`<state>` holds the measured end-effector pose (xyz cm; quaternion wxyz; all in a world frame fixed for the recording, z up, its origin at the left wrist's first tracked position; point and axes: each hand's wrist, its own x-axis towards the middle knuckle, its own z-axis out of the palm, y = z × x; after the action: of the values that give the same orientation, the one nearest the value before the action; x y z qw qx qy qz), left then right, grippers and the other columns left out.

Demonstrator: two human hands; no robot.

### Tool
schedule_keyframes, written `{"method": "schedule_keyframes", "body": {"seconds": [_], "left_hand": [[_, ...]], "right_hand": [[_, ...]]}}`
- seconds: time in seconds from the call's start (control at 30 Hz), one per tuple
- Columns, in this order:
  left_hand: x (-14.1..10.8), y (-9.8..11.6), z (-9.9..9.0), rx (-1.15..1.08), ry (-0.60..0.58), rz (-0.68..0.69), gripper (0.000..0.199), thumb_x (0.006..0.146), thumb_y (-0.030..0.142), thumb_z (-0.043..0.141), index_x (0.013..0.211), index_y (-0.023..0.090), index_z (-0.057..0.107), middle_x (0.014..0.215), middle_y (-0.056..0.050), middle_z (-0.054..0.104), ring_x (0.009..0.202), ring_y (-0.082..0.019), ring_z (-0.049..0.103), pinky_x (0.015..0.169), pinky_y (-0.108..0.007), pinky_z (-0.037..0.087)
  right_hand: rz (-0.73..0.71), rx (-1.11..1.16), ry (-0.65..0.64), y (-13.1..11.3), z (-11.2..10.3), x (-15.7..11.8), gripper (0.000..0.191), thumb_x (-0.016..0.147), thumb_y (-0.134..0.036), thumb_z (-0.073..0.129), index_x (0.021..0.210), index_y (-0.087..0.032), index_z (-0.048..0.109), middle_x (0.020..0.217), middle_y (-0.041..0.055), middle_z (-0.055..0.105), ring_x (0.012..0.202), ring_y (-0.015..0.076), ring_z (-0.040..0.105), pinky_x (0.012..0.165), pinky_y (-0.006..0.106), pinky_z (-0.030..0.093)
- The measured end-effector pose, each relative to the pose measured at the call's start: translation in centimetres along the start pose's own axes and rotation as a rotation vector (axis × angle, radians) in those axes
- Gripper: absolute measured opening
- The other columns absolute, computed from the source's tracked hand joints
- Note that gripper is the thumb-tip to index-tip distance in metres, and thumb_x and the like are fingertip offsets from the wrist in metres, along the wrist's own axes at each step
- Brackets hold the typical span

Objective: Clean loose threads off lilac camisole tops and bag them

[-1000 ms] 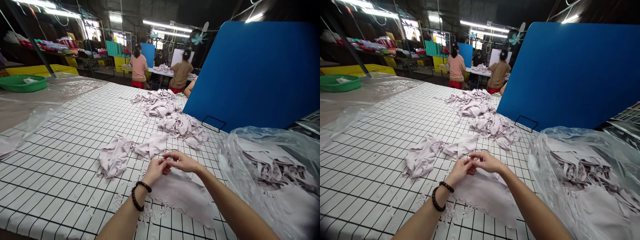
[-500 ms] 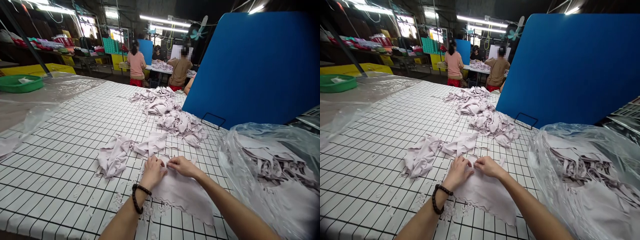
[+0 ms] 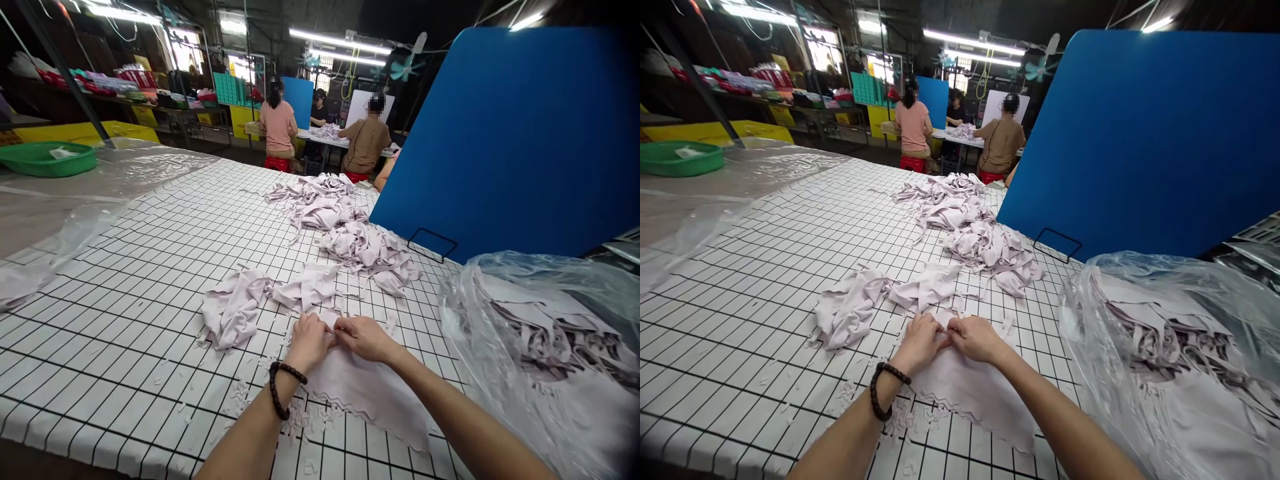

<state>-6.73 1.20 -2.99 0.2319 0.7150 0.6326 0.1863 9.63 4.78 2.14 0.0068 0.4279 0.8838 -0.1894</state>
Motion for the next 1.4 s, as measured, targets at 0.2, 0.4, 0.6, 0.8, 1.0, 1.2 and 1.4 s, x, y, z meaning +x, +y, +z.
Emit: {"method": "schedule_keyframes", "body": {"seconds": [0.2, 0.4, 0.6, 0.8, 1.0, 1.2, 1.4], "left_hand": [[0.0, 0.1, -0.2, 0.009, -0.003, -0.008, 0.028, 0.077, 0.046, 0.062, 0.087, 0.021, 0.069, 0.095, -0.007, 0.059, 0.098, -0.028, 0.047, 0.082, -0.039, 0.038], [0.0, 0.3, -0.3, 0.002, 0.001, -0.02, 0.027, 0.076, 0.046, 0.063, 0.086, 0.021, 0.07, 0.095, -0.007, 0.06, 0.098, -0.028, 0.047, 0.081, -0.039, 0.038], [0.0, 0.4, -0.2, 0.006, 0.014, -0.015, 0.027, 0.076, 0.047, 0.062, 0.083, 0.022, 0.07, 0.094, -0.007, 0.06, 0.098, -0.029, 0.047, 0.081, -0.039, 0.039], [-0.2, 0.5, -0.5, 0.002, 0.002, -0.019, 0.027, 0.077, 0.046, 0.061, 0.082, 0.022, 0.07, 0.094, -0.007, 0.06, 0.097, -0.028, 0.047, 0.081, -0.039, 0.038], [-0.3, 0.6, -0.6, -0.03, -0.003, -0.054, 0.02, 0.077, 0.041, 0.062, 0.081, 0.023, 0.069, 0.095, -0.005, 0.06, 0.098, -0.027, 0.047, 0.081, -0.038, 0.037], [-0.4, 0.6, -0.6, -0.075, 0.011, -0.061, 0.021, 0.073, 0.037, 0.067, 0.089, 0.024, 0.064, 0.099, -0.004, 0.057, 0.102, -0.026, 0.046, 0.086, -0.037, 0.035], [-0.5, 0.9, -0.4, -0.134, 0.093, -0.116, 0.036, 0.067, 0.035, 0.071, 0.096, 0.021, 0.054, 0.103, -0.005, 0.051, 0.1, -0.024, 0.048, 0.086, -0.037, 0.038]], "right_hand": [[-0.032, -0.103, -0.031, 0.2, 0.1, 0.4, 0.025, 0.091, -0.032, 0.041, 0.08, -0.021, 0.06, 0.071, 0.0018, 0.065, 0.066, 0.015, 0.055, 0.057, 0.024, 0.026], [-0.032, -0.094, -0.011, 0.4, 0.0, 0.6, 0.022, 0.091, -0.03, 0.042, 0.082, -0.022, 0.061, 0.075, 0.0011, 0.067, 0.069, 0.0146, 0.057, 0.057, 0.024, 0.026], [-0.042, -0.14, -0.033, 0.1, 0.0, 0.5, 0.023, 0.09, -0.029, 0.041, 0.078, -0.02, 0.059, 0.071, 0.0016, 0.065, 0.064, 0.0135, 0.055, 0.056, 0.024, 0.026], [-0.075, -0.241, -0.037, -0.1, -0.2, 0.5, 0.022, 0.088, -0.028, 0.041, 0.074, -0.02, 0.056, 0.068, 0.0017, 0.064, 0.061, 0.0138, 0.055, 0.053, 0.024, 0.024], [-0.106, -0.403, -0.194, -1.6, -0.9, 0.8, 0.012, 0.078, -0.019, 0.049, 0.081, -0.018, 0.061, 0.071, 0.0067, 0.066, 0.062, 0.0184, 0.059, 0.052, 0.026, 0.027], [-0.01, -0.063, -0.298, 1.1, -4.0, 4.0, 0.022, 0.076, -0.02, 0.056, 0.094, -0.023, 0.067, 0.088, 0.0042, 0.069, 0.076, 0.0181, 0.061, 0.062, 0.024, 0.038], [0.414, 0.153, 0.113, 2.2, -4.4, 9.7, 0.026, 0.082, -0.019, 0.048, 0.104, -0.014, 0.059, 0.097, 0.0085, 0.066, 0.081, 0.0171, 0.06, 0.069, 0.025, 0.041]]}}
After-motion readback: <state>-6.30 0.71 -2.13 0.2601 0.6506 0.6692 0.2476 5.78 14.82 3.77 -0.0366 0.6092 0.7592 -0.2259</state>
